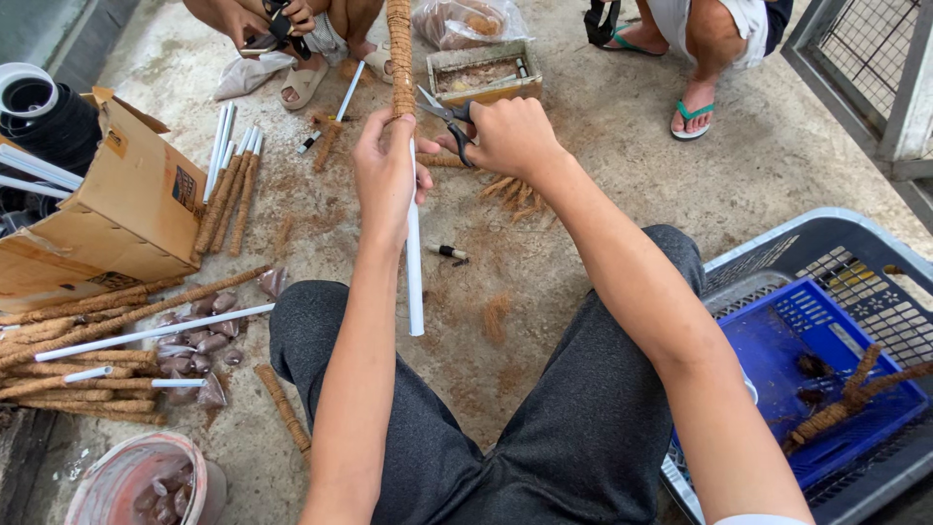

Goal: The person sits on the floor and uses scissors to trim the excess coir rope wrapped around a white plastic rod. They repeatedly cut the fibers to create a neat, uniform surface along the rod's length.

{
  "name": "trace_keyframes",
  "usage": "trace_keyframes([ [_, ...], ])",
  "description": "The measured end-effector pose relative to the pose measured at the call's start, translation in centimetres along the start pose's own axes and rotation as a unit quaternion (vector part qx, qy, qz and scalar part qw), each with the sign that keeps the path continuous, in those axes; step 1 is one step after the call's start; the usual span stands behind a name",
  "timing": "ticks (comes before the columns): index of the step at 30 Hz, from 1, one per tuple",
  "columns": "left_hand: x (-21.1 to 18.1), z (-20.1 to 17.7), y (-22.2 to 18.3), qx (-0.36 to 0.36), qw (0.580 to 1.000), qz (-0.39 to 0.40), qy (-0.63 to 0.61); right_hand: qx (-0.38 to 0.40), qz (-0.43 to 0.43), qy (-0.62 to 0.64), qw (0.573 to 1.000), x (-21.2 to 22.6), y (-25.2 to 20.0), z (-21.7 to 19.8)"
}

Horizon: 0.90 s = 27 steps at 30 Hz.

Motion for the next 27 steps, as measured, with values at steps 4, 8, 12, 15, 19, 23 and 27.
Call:
trace_keyframes([
  [4,0.0,0.4,-0.1,0.013,1.000,-0.002,0.001,0.014,-0.003,-0.025,1.000,-0.3,-0.1,0.7],
  [8,0.1,0.4,-0.3,0.009,1.000,-0.012,0.010,0.004,0.000,-0.045,0.999,-0.3,-0.3,1.3],
  [12,0.1,0.4,-0.2,0.008,1.000,-0.010,0.020,-0.016,0.001,-0.089,0.996,-1.0,-0.2,1.8],
  [15,0.1,0.4,-0.1,0.008,1.000,-0.012,0.014,-0.018,-0.013,-0.110,0.994,-1.2,0.1,2.0],
  [19,0.4,0.2,-0.1,0.005,1.000,-0.005,0.022,0.007,-0.006,-0.086,0.996,-1.4,0.5,1.4],
  [23,0.6,0.2,0.3,-0.005,0.999,-0.009,0.035,-0.017,-0.013,-0.062,0.998,-1.2,0.4,-0.7],
  [27,1.0,0.3,0.2,0.017,0.999,0.019,0.029,-0.050,-0.030,-0.058,0.997,-0.7,0.0,-1.6],
])
Point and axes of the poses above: each hand's wrist, its own y-axis towards the middle knuckle, its own z-axis out of the palm, x = y × z, the point moved 5 cm from there along y, towards the middle knuckle, and after that the axes turned 10 degrees about -y, right-handed, at the moved point
